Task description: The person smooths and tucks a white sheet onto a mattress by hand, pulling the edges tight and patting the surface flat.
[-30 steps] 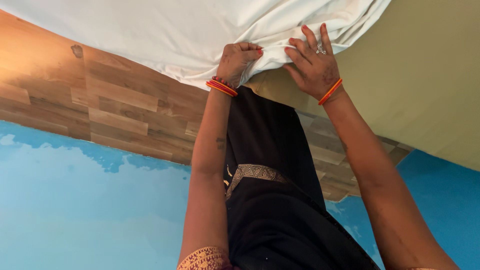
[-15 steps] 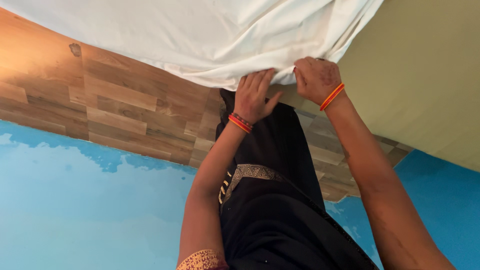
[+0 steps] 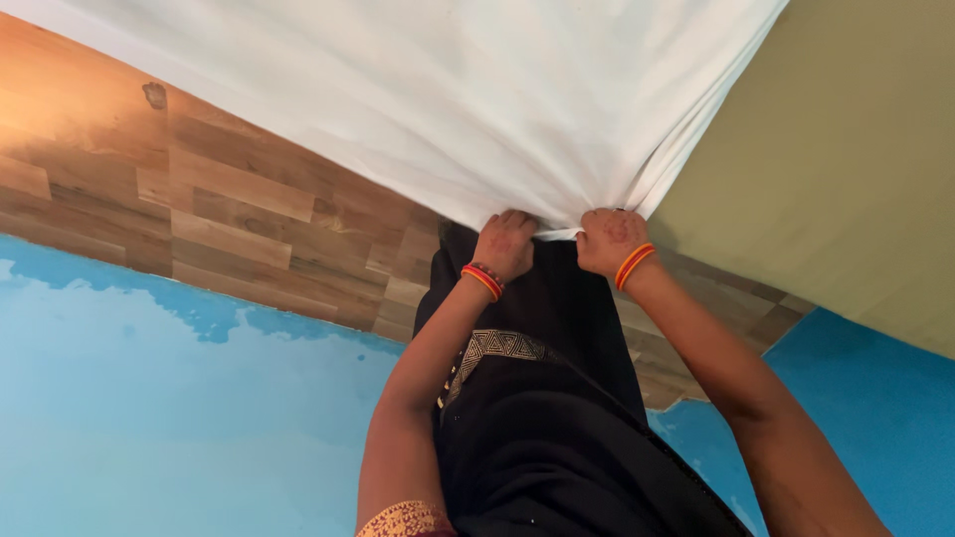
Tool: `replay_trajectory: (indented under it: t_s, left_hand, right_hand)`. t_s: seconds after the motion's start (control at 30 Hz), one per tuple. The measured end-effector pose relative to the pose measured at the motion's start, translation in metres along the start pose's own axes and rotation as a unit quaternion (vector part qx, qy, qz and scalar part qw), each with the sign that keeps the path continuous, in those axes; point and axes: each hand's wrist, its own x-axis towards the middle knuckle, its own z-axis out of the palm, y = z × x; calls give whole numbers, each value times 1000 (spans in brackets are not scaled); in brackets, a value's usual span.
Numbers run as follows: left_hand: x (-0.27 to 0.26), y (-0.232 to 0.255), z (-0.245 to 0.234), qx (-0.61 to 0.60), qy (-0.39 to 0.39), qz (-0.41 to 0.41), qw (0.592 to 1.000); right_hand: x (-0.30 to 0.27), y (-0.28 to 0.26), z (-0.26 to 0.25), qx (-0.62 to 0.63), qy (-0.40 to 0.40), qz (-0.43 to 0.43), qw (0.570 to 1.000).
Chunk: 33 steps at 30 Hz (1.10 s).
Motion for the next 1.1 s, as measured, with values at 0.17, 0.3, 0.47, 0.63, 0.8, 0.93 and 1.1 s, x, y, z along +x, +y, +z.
replay_trajectory:
  t_s: [0.17,0.3,0.47,0.63,0.8,0.93,1.1]
  left_hand:
    - [43,21,-50,-29,46,50,997]
    - [99,31,-88,-10,147,70,987]
    - [144,19,-90,103,118,24,987]
    - [92,-5,-85,126,4,28,992]
    - [95,-23,-108,132,-81,56,986]
    - [188,-80,-154,243,74,-47,966]
    - [277,-95,-188,254,221,-180,924]
  right_hand:
    - [19,5,-36,194,210,-17,958]
    - [78,28,-75,127,352,-57,926]
    - [134,42,-94,53,365,68,927]
    - [135,41,-91,28,371,89,924]
    - [136,41,-95,30,384,83,919]
    - [137,38,-100,37,378,85,921]
    - [137,38,-100,51,363,99,925]
